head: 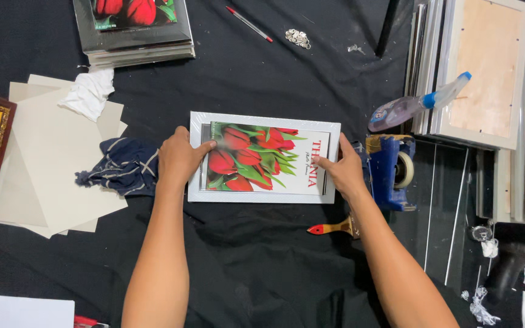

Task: The person cleans the back of a picture frame using a cloth and a brush, then flips it to reveal a tulip print. They continue to wipe and brush the frame's back surface, handling the frame and a backing board during the process.

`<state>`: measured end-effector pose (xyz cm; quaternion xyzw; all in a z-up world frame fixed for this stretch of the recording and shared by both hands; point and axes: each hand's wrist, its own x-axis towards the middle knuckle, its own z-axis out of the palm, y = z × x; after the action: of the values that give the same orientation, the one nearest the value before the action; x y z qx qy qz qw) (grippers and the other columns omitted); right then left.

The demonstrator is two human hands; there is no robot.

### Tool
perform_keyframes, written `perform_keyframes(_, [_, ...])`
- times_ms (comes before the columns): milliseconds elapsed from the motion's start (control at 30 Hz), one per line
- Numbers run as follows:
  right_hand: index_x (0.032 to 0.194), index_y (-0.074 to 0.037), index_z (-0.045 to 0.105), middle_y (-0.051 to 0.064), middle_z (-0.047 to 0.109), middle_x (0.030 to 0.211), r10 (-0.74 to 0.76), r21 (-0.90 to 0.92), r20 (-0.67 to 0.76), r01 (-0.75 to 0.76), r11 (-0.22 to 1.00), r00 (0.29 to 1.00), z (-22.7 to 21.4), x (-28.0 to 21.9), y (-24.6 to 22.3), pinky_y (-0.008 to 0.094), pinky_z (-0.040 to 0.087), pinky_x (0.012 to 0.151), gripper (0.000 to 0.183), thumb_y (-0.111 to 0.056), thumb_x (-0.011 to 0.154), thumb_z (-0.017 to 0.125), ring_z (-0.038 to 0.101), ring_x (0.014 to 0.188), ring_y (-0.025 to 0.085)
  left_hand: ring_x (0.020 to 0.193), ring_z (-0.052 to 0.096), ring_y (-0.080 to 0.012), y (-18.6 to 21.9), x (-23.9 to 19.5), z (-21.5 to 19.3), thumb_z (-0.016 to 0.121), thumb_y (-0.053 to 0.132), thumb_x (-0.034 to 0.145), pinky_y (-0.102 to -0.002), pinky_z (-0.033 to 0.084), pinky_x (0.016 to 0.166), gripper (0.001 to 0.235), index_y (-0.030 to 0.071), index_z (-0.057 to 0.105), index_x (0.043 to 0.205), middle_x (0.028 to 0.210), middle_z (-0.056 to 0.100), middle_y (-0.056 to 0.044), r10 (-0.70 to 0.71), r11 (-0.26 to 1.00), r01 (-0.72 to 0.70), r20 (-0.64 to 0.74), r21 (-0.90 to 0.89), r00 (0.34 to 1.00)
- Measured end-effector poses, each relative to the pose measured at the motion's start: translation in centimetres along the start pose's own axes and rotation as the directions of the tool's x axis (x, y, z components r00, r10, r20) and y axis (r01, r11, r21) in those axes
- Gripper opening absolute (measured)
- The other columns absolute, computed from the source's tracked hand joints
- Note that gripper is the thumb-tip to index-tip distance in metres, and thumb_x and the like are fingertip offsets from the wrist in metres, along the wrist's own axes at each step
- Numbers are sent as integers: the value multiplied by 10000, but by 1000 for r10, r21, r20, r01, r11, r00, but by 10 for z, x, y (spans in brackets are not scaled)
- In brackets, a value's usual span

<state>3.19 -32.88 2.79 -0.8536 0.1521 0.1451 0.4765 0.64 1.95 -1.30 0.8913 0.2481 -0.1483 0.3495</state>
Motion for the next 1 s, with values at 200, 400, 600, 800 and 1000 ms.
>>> perform_keyframes(200, [1575, -33, 429, 216, 537, 1473, -97, -295, -75, 71, 953, 992, 5, 33, 63, 471, 439, 1134, 968, -255, 758, 896, 507, 1371, 399, 1004, 711, -457, 4, -4, -5, 851, 400, 843, -537, 588, 747, 579, -54, 627, 1125, 1025, 696, -290, -29, 999, 29, 6, -33, 1000])
perform_keyframes(400, [1555, -148, 510, 122, 641, 1408, -91, -366, -100, 48, 929, 991, 7, 33, 70, 361, 437, 1106, 888, -421, 794, 877, 520, 1329, 275, 1001, 712, -462, 8, -10, -7, 880, 372, 825, -534, 600, 761, 552, -24, 572, 1055, 1007, 684, -290, 1, 1000, -1, -42, -12, 999])
perform_keyframes(600, [1414, -192, 643, 140, 743, 1157, -9, -311, -27, 0, 950, 1000, -18, 42, 49, 374, 577, 892, 586, -352, 873, 800, 713, 1097, 251, 1069, 669, -507, 1, -3, 2, 884, 352, 834, -562, 584, 821, 552, -53, 578, 1050, 1067, 642, -315, -8, 999, 11, -77, 44, 997])
perform_keyframes(800, [1100, -208, 807, 73, 766, 975, 82, -703, 133, 36, 710, 988, -45, 0, 20, 461, 582, 825, 289, -214, 827, 715, 739, 996, 318, 1096, 656, -510, -8, 5, 13, 866, 333, 850, -577, 580, 832, 590, -87, 553, 1123, 1112, 626, -329, -4, 999, 8, -71, 51, 997])
perform_keyframes(1000, [1260, -23, 727, 243, 728, 1235, 458, -954, 231, 108, 278, 859, -13, -107, -48, 511, 552, 960, 425, -249, 900, 717, 675, 1196, 411, 1156, 613, -538, 11, -22, -11, 885, 372, 824, -621, 525, 946, 664, -61, 537, 1188, 1195, 601, -325, 23, 999, -19, -104, 40, 994])
